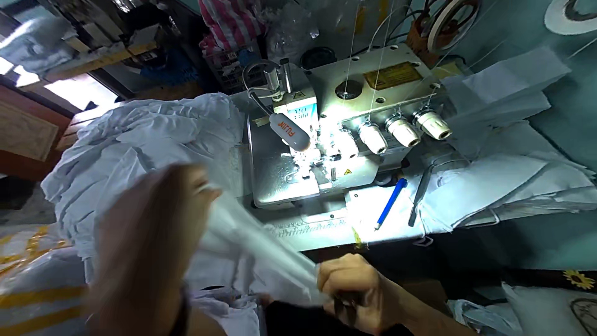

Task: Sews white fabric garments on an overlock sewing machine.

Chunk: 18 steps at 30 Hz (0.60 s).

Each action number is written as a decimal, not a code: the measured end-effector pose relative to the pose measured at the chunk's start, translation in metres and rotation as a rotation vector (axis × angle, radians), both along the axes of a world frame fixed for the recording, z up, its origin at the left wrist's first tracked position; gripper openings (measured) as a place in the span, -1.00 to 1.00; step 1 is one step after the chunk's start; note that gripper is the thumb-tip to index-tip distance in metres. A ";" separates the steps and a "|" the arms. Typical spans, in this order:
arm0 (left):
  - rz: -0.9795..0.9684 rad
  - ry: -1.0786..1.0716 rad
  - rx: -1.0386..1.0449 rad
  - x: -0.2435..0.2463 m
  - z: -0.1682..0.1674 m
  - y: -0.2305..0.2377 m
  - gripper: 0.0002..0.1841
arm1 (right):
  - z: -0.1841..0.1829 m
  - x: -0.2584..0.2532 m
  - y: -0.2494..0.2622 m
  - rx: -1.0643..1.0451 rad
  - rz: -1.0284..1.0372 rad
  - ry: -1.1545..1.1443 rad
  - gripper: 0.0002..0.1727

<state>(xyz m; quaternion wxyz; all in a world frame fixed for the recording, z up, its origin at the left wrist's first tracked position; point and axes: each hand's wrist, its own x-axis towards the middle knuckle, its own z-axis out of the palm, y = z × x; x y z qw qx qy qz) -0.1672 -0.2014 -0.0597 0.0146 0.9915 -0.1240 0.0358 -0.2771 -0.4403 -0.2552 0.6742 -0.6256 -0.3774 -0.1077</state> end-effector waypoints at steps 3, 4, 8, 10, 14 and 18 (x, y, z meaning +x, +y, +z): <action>0.025 -0.052 -0.027 -0.053 0.017 0.022 -0.69 | 0.012 -0.006 0.008 0.010 0.121 -0.003 -0.85; -0.009 -0.067 0.020 -0.051 0.011 0.012 -0.74 | 0.009 -0.005 0.009 -0.051 0.088 -0.023 -0.87; -0.368 -0.126 -0.092 0.026 -0.043 -0.028 -0.93 | -0.018 -0.007 0.005 -0.319 -0.199 -0.081 -0.90; -0.528 -0.073 -0.431 0.059 -0.079 -0.041 -0.90 | -0.032 -0.012 0.001 -0.351 -0.322 -0.048 -0.90; -0.251 0.293 -0.469 0.089 -0.090 -0.066 -0.91 | -0.043 -0.014 -0.005 -0.341 -0.375 -0.013 -0.91; -0.039 0.196 -0.402 0.087 -0.083 -0.107 -0.79 | -0.033 0.001 -0.006 -0.308 -0.540 -0.038 -0.90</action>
